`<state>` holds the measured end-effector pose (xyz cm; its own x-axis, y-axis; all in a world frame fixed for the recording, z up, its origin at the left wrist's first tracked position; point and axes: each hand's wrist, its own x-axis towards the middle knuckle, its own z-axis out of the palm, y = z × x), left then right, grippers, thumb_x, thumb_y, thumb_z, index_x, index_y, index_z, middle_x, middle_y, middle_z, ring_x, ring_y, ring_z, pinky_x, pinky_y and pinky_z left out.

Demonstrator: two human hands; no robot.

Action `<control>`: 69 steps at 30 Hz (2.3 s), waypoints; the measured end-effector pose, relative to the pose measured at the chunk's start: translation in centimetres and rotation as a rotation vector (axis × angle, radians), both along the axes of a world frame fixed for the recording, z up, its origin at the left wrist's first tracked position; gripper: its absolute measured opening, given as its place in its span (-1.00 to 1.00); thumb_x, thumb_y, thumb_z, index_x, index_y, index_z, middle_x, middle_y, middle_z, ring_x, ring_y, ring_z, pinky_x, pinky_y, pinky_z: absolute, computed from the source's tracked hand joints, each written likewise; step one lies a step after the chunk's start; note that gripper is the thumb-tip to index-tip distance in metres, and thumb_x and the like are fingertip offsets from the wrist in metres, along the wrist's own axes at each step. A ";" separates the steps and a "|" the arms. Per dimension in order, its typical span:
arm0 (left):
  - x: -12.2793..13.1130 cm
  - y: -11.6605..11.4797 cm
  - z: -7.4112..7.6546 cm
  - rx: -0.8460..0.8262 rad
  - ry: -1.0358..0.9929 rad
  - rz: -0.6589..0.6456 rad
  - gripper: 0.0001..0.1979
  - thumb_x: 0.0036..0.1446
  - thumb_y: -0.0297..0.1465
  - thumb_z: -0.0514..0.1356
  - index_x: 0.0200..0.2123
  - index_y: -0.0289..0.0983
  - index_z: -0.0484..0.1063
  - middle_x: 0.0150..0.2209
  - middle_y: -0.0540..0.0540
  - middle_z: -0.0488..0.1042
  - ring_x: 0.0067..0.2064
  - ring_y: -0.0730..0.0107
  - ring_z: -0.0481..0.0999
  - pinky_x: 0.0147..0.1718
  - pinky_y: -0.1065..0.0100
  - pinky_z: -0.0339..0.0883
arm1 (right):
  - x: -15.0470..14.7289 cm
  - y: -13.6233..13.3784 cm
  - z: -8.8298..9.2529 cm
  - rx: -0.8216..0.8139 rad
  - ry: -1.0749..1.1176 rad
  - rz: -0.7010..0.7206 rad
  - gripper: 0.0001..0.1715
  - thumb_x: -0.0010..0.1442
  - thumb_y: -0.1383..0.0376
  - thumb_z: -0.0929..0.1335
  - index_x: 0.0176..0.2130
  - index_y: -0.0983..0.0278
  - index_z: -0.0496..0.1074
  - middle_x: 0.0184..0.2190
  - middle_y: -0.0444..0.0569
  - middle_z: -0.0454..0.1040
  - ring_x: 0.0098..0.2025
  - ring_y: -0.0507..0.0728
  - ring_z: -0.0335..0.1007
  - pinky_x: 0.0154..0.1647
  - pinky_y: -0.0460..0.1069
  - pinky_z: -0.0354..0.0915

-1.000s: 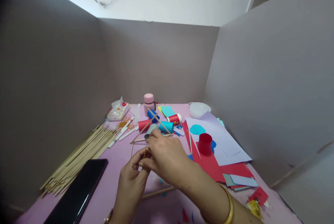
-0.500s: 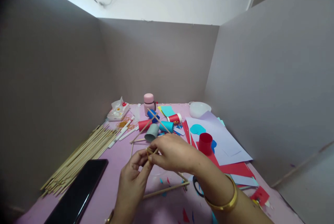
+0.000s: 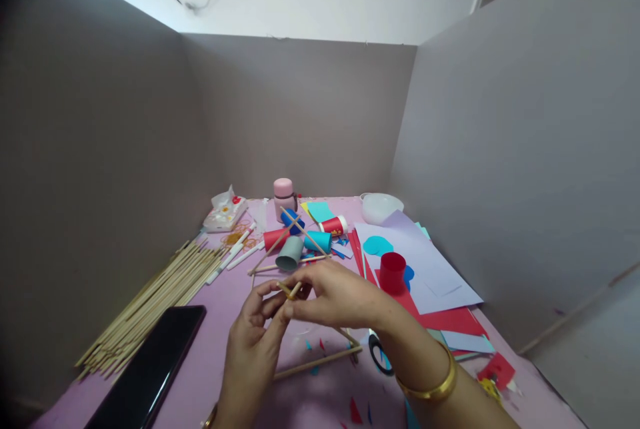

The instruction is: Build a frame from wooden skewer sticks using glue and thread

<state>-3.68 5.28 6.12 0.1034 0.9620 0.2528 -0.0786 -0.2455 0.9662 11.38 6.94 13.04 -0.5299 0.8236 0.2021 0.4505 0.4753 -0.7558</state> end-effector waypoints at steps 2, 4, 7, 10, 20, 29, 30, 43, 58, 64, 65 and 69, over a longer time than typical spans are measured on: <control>0.0 0.0 0.2 -0.003 -0.006 -0.002 -0.80 0.15 -0.33 0.16 -0.12 -0.15 0.31 -0.10 -0.04 0.57 -0.01 0.34 0.51 -0.10 0.41 0.35 | 0.4 0.1 -0.2 -0.113 0.071 0.085 -0.70 0.13 0.29 0.39 -0.10 0.27 0.52 -0.24 -0.04 0.58 -0.24 0.12 0.45 -0.28 -0.04 0.31; 0.0 0.0 0.3 -0.003 0.004 0.002 -0.80 0.15 -0.33 0.17 -0.13 -0.16 0.32 -0.10 -0.05 0.57 0.00 0.33 0.51 -0.08 0.41 0.35 | 0.8 0.4 -0.7 -0.233 0.182 0.129 -0.68 0.14 0.24 0.39 -0.08 0.24 0.52 -0.20 -0.04 0.58 -0.18 0.13 0.45 -0.19 -0.01 0.31; 0.0 0.0 0.3 -0.007 0.011 0.011 -0.80 0.13 -0.33 0.19 -0.15 -0.17 0.34 -0.11 -0.05 0.56 -0.01 0.34 0.51 -0.07 0.42 0.33 | 1.5 1.2 -2.0 -0.403 0.384 0.039 -0.64 0.15 0.08 0.37 -0.20 0.28 0.57 -0.29 -0.01 0.59 -0.22 0.13 0.48 -0.25 -0.02 0.31; 0.1 0.1 -0.1 -0.024 0.003 0.021 -0.81 0.12 -0.33 0.19 -0.16 -0.17 0.34 -0.15 -0.03 0.56 -0.04 0.35 0.51 -0.10 0.43 0.33 | 1.9 1.8 -3.7 -0.441 0.496 -0.126 -0.55 0.17 -0.01 0.32 -0.30 0.30 0.56 -0.38 0.02 0.59 -0.28 0.13 0.51 -0.37 -0.05 0.30; -0.2 0.4 -0.3 0.019 0.069 0.050 -0.79 0.10 -0.31 0.21 -0.18 -0.17 0.31 -0.22 -0.02 0.50 -0.17 0.38 0.50 -0.16 0.39 0.33 | 0.4 -1.8 -6.4 -0.219 0.511 -0.282 -0.70 0.17 0.11 0.37 -0.20 0.24 0.54 -0.20 0.02 0.58 -0.12 0.18 0.45 -0.13 0.04 0.28; -0.9 0.4 0.2 0.031 0.184 0.074 -0.65 0.08 -0.22 0.22 -0.07 -0.18 0.33 -0.18 -0.07 0.50 -0.11 0.30 0.48 -0.11 0.30 0.32 | 0.6 -2.5 -7.0 -0.146 0.389 -0.324 -0.74 0.20 0.19 0.34 -0.13 0.22 0.51 -0.13 0.01 0.57 -0.11 0.18 0.45 -0.18 0.04 0.32; -0.9 0.4 0.3 0.026 0.193 0.075 -0.66 0.09 -0.21 0.21 -0.08 -0.19 0.36 -0.18 -0.07 0.51 -0.11 0.29 0.47 -0.11 0.32 0.32 | 0.7 -2.5 -7.1 -0.145 0.387 -0.331 -0.74 0.20 0.20 0.34 -0.13 0.22 0.51 -0.12 0.01 0.56 -0.10 0.19 0.45 -0.17 0.04 0.32; -1.1 0.4 0.6 -0.042 0.192 0.019 -0.64 0.10 -0.14 0.18 -0.10 -0.20 0.43 -0.08 -0.09 0.53 -0.06 0.29 0.47 -0.06 0.35 0.29 | 3.1 -3.0 -9.4 -0.139 0.362 -0.535 -0.58 0.25 0.05 0.25 -0.15 0.28 0.51 -0.19 0.08 0.57 -0.08 0.24 0.45 -0.15 0.07 0.36; -1.6 0.7 0.2 -0.119 0.128 0.055 -0.55 0.11 -0.05 0.13 -0.05 -0.20 0.42 -0.01 -0.11 0.51 0.04 0.21 0.46 0.06 0.23 0.25 | 3.9 -2.6 -10.7 -0.122 0.291 -0.555 -0.55 0.26 0.05 0.21 -0.14 0.26 0.51 -0.18 0.08 0.57 -0.09 0.25 0.46 -0.07 0.13 0.32; -2.3 0.7 0.7 -0.032 0.221 0.139 -0.54 0.17 -0.03 0.03 -0.09 -0.22 0.45 -0.11 -0.12 0.55 -0.05 0.27 0.49 -0.02 0.30 0.30 | 3.9 -2.8 -10.6 -0.130 0.258 -0.541 -0.54 0.27 0.06 0.21 -0.12 0.29 0.50 -0.17 0.10 0.57 -0.09 0.25 0.46 -0.08 0.13 0.32; -2.5 0.7 0.8 -0.018 0.238 0.147 -0.54 0.18 -0.04 0.02 -0.09 -0.23 0.45 -0.12 -0.12 0.55 -0.07 0.27 0.49 -0.03 0.29 0.31 | 4.0 -2.8 -10.5 -0.133 0.251 -0.540 -0.55 0.27 0.06 0.21 -0.13 0.29 0.50 -0.18 0.11 0.57 -0.09 0.25 0.46 -0.08 0.13 0.33; -4.3 1.0 0.9 -0.005 0.245 0.191 -0.55 0.21 -0.06 -0.01 -0.10 -0.25 0.46 -0.11 -0.14 0.55 -0.09 0.26 0.49 -0.05 0.25 0.30 | 4.2 -3.0 -10.4 -0.145 0.228 -0.526 -0.56 0.27 0.07 0.21 -0.16 0.29 0.51 -0.18 0.09 0.58 -0.10 0.25 0.46 -0.12 0.12 0.34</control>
